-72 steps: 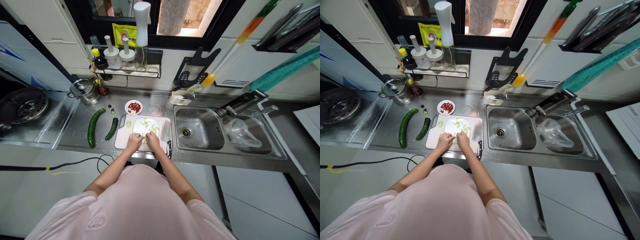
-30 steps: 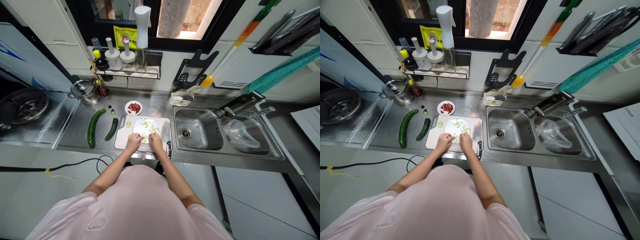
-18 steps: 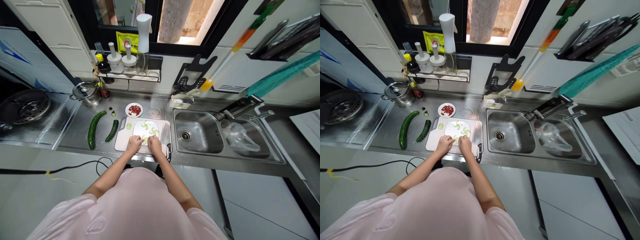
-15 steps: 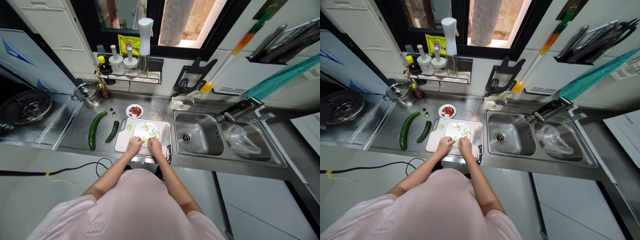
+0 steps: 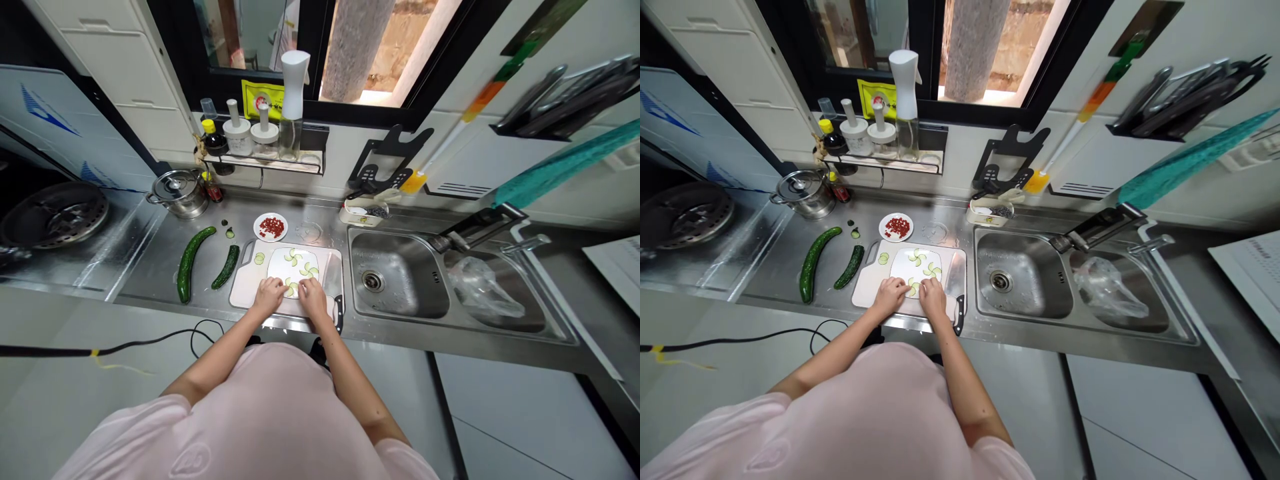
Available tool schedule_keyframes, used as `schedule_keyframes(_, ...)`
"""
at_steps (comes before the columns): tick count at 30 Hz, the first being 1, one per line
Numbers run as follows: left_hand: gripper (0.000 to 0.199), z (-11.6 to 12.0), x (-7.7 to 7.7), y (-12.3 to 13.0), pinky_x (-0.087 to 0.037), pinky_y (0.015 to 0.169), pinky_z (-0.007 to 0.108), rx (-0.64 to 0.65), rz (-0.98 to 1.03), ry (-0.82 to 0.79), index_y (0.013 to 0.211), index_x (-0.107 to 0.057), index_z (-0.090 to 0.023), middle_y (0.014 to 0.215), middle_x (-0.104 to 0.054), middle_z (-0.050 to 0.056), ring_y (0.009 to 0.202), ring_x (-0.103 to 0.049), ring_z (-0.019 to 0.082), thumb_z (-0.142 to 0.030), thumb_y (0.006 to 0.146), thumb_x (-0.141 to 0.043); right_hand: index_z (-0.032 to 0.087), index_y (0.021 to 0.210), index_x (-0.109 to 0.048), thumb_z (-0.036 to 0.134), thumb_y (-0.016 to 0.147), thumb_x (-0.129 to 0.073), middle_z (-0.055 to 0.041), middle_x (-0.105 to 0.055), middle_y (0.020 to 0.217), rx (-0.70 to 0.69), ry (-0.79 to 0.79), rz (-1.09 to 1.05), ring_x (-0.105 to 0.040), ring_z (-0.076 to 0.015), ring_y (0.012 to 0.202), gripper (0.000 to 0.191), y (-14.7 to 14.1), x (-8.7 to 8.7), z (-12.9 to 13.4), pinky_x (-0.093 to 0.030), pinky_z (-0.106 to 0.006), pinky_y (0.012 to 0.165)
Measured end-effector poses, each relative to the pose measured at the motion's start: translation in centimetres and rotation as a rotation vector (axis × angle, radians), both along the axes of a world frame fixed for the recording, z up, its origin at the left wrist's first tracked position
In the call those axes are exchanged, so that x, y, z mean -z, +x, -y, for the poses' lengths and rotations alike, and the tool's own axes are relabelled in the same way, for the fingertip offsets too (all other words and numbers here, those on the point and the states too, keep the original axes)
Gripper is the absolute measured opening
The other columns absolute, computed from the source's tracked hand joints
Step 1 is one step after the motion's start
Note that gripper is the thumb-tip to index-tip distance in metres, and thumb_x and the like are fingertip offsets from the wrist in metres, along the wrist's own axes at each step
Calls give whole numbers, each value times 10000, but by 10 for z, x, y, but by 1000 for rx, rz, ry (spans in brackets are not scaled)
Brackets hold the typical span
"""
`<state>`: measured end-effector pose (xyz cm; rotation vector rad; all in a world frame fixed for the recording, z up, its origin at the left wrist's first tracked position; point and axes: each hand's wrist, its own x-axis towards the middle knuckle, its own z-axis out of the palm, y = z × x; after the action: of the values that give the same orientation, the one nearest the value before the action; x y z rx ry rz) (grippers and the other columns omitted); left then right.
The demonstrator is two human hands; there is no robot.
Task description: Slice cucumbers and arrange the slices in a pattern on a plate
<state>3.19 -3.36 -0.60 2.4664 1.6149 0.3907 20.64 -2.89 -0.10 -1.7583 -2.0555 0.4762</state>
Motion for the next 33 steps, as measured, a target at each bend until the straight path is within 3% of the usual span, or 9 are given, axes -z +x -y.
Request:
schedule_keyframes(13,249,0,-2,0,-327,748,336,-4,7,-15,974,-675,-264,955,-590,68,888,-479,201,-158,838,-496,173,955,-623,260,909,-402,-68,-569,907,21,34,-52,-509,-180,875,242,7,1,1,-362,-253,790)
schedule_keyframes(21,257,-2,-1,-1,-353,776,331,-96,94,-37,996,-666,-245,962,-601,62,914,-502,197,-149,825,-500,182,964,-622,265,913,-392,-65,-578,909,32,42,-113,-515,-175,873,250,4,-1,4,-371,-251,780)
schedule_keyframes(27,282,-14,-2,-10,-378,798,326,-265,201,-17,1019,-664,-235,953,-629,58,913,-532,203,-165,829,-469,191,945,-623,258,907,-401,-61,-585,898,26,67,-201,-524,-175,853,235,2,-2,7,-392,-254,751)
schedule_keyframes(33,302,-37,-6,-32,-386,843,314,-559,252,-31,1064,-646,-207,1033,-642,74,949,-557,215,-234,847,-438,198,925,-627,239,896,-414,-61,-588,874,22,109,-275,-534,-180,828,219,4,-5,9,-410,-268,729)
